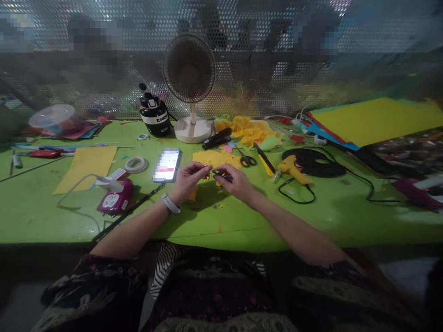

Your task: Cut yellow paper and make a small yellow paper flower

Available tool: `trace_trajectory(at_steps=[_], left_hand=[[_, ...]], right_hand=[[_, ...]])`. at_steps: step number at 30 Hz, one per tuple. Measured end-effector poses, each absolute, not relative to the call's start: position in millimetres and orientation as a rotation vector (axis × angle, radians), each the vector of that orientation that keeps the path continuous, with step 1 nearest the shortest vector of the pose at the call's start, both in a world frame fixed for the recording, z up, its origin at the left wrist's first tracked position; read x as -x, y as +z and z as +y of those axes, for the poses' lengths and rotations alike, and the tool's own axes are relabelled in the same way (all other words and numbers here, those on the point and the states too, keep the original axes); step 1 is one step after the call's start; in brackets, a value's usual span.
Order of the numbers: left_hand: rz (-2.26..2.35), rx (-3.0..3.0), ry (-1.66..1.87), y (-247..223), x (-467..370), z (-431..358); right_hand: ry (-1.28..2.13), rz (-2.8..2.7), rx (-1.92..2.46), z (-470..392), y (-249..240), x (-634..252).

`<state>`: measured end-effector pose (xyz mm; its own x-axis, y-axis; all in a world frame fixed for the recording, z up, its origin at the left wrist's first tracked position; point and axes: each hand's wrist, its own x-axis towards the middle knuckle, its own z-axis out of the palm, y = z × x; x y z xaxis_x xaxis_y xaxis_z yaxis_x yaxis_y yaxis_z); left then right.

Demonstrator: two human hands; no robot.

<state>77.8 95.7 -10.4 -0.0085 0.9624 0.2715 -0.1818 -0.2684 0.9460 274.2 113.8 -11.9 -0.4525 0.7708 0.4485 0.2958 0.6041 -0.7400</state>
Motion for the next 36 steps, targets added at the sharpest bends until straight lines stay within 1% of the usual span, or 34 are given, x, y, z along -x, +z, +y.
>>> trace_trajectory(at_steps=[4, 18, 30, 36], left_hand=[[0.935, -1.258, 1.502, -13, -77, 98], [0.993, -1.137, 1.584, -12, -76, 103], [0.983, -1.01, 1.563, -10, -73, 104], [1.013, -0.948, 1.598, -3, -72, 105]], right_hand=[[0.658, -2.067, 0.847, 113, -11, -274], [0.665, -2.095, 0.88, 116, -15, -278], [0.456, -2.054, 0.904, 116, -10, -279], [0.391, -2.121, 0.909, 121, -5, -284]])
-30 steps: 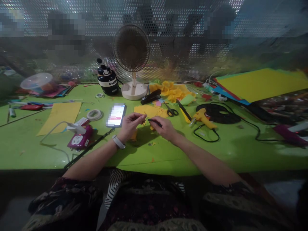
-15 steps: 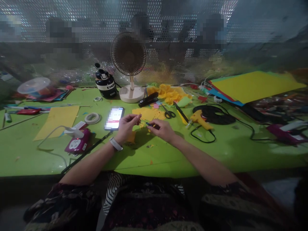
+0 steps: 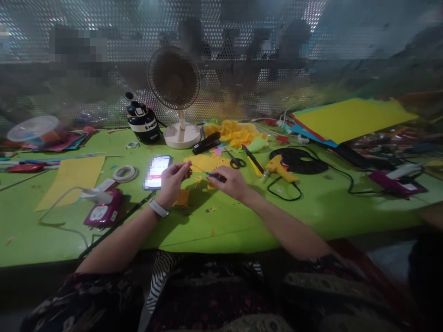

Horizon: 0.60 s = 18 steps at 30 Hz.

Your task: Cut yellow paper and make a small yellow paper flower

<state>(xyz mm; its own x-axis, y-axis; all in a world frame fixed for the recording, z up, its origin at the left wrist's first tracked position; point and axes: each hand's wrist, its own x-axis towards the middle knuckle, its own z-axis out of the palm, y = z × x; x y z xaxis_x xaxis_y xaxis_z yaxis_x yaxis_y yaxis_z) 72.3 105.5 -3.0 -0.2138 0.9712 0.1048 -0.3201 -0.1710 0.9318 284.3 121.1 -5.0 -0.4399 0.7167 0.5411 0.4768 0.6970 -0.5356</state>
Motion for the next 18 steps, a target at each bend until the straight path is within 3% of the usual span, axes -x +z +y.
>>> trace_trajectory(at_steps=[9, 18], left_hand=[[1.003, -1.066, 1.488, -10, -68, 109], [1.04, -1.146, 1.297, -9, -69, 108]], right_hand=[[0.296, -2.001, 1.768, 158, 7, -314], [0.161, -2.078, 1.823, 155, 4, -312]])
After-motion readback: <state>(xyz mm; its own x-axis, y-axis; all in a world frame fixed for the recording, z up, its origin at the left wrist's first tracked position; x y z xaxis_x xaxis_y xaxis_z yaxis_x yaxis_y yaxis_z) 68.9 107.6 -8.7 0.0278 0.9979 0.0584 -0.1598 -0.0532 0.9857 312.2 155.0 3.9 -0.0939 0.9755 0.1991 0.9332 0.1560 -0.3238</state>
